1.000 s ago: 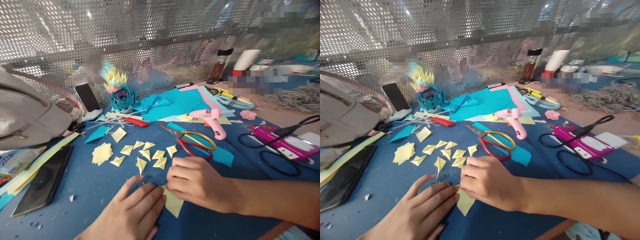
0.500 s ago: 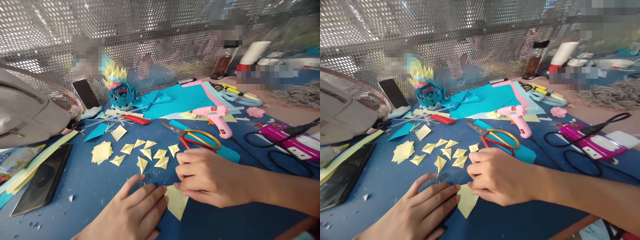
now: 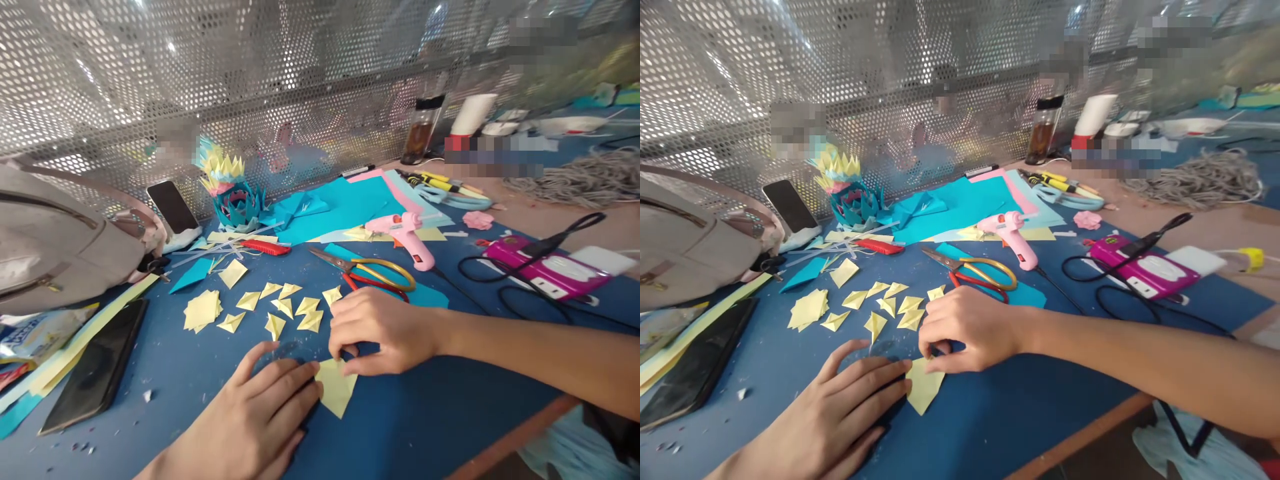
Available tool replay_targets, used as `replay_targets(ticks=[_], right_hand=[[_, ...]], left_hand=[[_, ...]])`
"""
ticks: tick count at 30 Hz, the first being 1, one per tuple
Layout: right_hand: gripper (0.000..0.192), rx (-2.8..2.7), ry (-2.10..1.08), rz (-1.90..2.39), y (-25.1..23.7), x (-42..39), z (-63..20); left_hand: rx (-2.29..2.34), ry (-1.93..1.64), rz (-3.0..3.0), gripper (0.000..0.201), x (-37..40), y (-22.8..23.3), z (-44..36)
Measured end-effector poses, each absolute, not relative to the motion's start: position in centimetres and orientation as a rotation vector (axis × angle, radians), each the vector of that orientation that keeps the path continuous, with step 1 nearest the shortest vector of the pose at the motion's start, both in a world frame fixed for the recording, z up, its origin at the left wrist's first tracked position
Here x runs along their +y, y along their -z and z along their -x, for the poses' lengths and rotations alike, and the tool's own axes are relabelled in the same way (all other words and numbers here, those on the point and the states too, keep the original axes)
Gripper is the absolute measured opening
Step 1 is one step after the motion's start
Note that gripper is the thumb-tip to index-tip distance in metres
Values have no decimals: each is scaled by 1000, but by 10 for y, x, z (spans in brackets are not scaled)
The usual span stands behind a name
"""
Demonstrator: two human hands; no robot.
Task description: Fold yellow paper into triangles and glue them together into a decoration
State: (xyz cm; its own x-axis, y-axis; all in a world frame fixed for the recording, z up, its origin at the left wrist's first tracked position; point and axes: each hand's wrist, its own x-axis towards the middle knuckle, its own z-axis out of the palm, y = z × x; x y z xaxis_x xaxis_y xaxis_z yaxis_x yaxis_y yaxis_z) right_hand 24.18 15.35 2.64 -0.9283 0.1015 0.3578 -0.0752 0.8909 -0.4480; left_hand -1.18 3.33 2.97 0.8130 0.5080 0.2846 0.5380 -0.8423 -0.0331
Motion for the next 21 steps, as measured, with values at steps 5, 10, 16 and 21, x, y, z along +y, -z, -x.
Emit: replay_targets(ticks=[5, 10, 16, 21], right_hand=[[32, -2674, -809, -185, -30, 156, -241], [24, -2672, -823, -230, -30, 161, -240], [29, -2696, -881, -201, -31, 165, -240], [22, -2805, -983, 30, -33, 162, -239]], left_hand=[[-842, 496, 2876, 35, 32, -30, 13], [-885, 453, 2906, 36, 29, -30, 10], [-970, 496, 2795, 62, 22, -4, -2], [-981, 496, 2726, 69, 22, 4, -6]])
